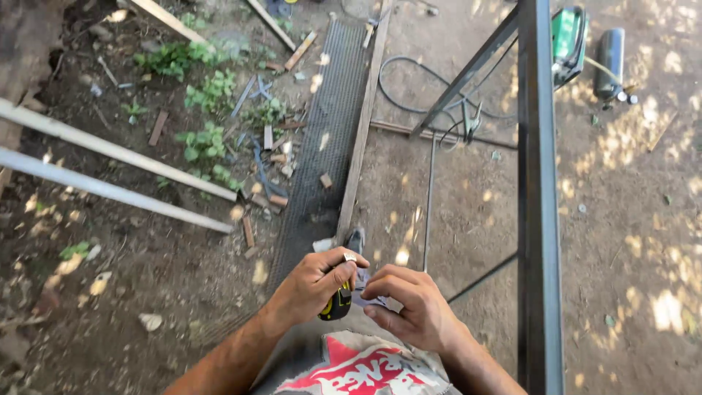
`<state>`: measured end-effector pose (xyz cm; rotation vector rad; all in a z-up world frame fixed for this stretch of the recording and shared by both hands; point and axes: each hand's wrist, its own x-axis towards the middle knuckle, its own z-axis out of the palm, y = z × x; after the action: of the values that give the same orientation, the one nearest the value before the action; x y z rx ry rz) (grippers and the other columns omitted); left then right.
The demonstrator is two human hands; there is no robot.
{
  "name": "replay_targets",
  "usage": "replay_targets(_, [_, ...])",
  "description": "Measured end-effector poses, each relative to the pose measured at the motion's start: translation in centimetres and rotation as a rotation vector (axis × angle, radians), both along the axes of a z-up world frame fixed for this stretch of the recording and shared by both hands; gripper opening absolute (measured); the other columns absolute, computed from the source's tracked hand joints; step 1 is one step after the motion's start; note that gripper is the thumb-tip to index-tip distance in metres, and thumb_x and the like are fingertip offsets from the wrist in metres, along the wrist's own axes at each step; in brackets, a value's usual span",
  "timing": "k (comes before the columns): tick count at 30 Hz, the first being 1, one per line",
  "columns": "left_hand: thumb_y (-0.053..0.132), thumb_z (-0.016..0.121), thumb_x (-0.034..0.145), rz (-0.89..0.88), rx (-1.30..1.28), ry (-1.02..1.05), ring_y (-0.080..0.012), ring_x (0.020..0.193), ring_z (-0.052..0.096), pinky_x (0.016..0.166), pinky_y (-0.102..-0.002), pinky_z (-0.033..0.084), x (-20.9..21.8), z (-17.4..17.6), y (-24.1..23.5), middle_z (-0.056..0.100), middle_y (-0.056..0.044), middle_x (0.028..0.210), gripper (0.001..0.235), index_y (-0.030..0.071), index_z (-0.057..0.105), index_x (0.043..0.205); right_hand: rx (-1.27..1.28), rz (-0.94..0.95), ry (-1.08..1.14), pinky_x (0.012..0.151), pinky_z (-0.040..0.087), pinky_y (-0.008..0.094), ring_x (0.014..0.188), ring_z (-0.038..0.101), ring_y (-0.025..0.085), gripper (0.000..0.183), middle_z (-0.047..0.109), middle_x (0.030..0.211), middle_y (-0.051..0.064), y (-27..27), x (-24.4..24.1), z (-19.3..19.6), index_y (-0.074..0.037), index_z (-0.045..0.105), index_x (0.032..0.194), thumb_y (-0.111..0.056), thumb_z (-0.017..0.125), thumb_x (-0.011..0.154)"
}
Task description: Measuring metal beams with a tape measure and marking a cardboard template with a pencil for construction
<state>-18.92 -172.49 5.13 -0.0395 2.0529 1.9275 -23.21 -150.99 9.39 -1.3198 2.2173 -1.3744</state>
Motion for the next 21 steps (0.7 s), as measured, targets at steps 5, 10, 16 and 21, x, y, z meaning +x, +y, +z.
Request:
replay_targets(5, [0.035,0.05,0.099,-0.03,0.001,-0.01,-0.0074,0.072,0.059,0.071,-0.025,0.049,-12.9,0.9,2.6,0.067,0.004,0.078,0.032,0.013,0.073,0.101,-0.03,-0.027,0.009,0.068,0.054,0.033,0.078,0.069,0.023,0.02,0.069,0.092,0.008,1.9,-12.9,0.7,-0.007,0.064,0.098,-0.026,0.062,0.101])
replay_targets(10, [0.032,0.052,0.101,-0.07,-0.003,0.057,-0.0095,0.072,0.059,0.068,-0.028,0.048,-23.3,-0.2,3.5,0.066,0.003,0.078,0.028,0.013,0.072,0.099,-0.035,-0.011,0.024,0.07,0.057,0.035,0.08,0.072,0.025,0.024,0.071,0.091,0.008,2.8,-23.5,2.3,-0.006,0.065,0.099,-0.029,0.06,0.102])
replay_targets(16, [0.029,0.051,0.099,-0.127,-0.119,0.093,-0.0127,0.081,0.067,0.077,-0.029,0.051,-35.4,-1.6,2.0,0.071,0.002,0.082,0.027,0.014,0.074,0.1,-0.051,-0.066,-0.017,0.067,0.053,0.033,0.075,0.067,0.025,0.027,0.068,0.091,0.011,1.3,-34.2,-0.1,-0.005,0.064,0.101,-0.031,0.058,0.103])
replay_targets(21, [0.03,0.05,0.101,-0.127,0.003,0.132,-0.0104,0.07,0.06,0.066,-0.028,0.05,-47.0,-4.0,-2.5,0.065,0.002,0.078,0.03,0.011,0.073,0.103,-0.023,-0.092,0.009,0.065,0.053,0.033,0.073,0.066,0.023,0.023,0.067,0.09,0.01,-2.8,-44.8,-1.5,-0.006,0.065,0.1,-0.028,0.061,0.101])
